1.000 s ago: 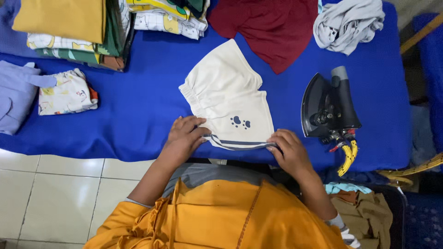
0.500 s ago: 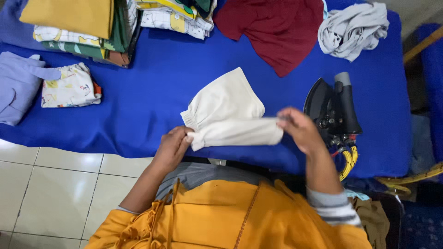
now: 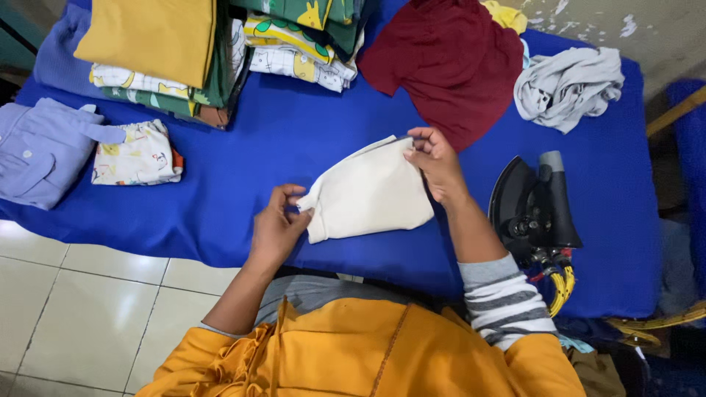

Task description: The person irons a pair of light blue shorts, a pair of white shorts, and a maroon t-shirt by hand using an iron on a blue surface, and then stacks them.

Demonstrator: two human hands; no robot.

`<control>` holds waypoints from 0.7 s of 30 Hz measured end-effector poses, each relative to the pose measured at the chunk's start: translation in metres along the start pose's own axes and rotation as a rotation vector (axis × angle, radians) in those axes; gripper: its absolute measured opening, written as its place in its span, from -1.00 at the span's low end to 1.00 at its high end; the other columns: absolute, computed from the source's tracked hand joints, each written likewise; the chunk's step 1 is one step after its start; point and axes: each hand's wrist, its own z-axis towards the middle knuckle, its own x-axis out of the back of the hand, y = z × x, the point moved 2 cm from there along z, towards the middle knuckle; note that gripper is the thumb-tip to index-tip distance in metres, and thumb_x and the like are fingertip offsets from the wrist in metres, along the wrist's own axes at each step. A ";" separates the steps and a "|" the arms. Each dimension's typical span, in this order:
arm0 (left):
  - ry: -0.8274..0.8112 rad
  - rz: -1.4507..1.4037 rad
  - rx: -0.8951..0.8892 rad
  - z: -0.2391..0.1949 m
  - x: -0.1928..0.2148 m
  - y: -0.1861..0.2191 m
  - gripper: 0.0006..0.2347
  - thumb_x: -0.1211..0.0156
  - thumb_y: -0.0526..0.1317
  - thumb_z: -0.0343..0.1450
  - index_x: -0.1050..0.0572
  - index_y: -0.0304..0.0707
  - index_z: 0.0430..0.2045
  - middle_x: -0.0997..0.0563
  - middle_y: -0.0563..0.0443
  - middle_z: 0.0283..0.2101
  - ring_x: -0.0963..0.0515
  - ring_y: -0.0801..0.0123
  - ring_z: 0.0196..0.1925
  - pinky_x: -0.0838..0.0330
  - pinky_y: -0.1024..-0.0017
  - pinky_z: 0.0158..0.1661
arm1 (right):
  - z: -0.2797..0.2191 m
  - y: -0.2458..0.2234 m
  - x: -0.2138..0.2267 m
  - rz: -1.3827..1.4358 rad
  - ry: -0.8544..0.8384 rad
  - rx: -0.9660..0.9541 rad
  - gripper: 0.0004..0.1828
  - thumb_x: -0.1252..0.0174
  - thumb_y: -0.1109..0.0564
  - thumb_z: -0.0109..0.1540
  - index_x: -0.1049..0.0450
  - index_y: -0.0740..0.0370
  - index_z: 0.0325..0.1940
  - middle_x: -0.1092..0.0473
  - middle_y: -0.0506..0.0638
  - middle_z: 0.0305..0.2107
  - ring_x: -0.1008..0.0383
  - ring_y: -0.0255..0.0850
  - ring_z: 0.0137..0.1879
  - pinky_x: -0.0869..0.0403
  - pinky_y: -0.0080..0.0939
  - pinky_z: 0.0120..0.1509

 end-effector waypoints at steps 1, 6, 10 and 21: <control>-0.001 -0.002 0.001 0.000 0.001 0.010 -0.63 -0.30 -0.32 0.20 -0.44 -0.04 -0.11 -0.62 -0.10 -0.26 -0.65 0.21 -0.41 -0.50 0.37 -0.37 | 0.006 0.007 0.001 -0.002 0.001 -0.001 -0.56 -0.18 0.37 0.08 -0.35 0.19 0.03 -0.40 -0.05 -0.34 -0.51 -0.30 -0.28 -0.57 -0.39 -0.23; 0.109 0.338 -0.399 -0.003 0.001 0.039 -0.59 -0.31 -0.28 0.20 -0.40 -0.20 -0.08 -0.46 -0.19 0.03 -0.44 -0.12 0.09 -0.25 0.00 0.07 | 0.002 0.026 0.009 -0.194 0.131 0.168 -0.52 -0.21 0.15 0.20 -0.25 0.15 0.17 -0.22 0.05 -0.01 -0.40 -0.20 -0.02 -0.50 -0.26 0.02; 0.083 0.442 -0.623 -0.002 -0.023 0.030 -0.74 -0.24 -0.24 0.27 -0.49 -0.06 -0.18 -0.48 -0.06 0.04 -0.42 -0.02 0.14 -0.23 0.10 0.10 | -0.056 -0.003 0.013 -0.341 0.180 0.333 -0.62 -0.19 0.19 0.23 -0.32 0.22 0.11 -0.21 0.09 -0.02 -0.45 -0.05 0.03 -0.49 -0.15 0.06; -0.179 1.063 -0.541 0.015 -0.058 0.021 -0.32 -0.06 0.37 0.17 -0.23 0.33 0.21 -0.14 -0.02 0.37 -0.04 -0.11 0.38 0.03 -0.36 0.14 | -0.136 -0.008 0.007 -1.392 -0.391 0.252 -0.22 0.12 -0.35 0.24 0.06 -0.07 0.46 0.09 -0.05 0.39 0.21 -0.01 0.49 0.30 0.24 0.47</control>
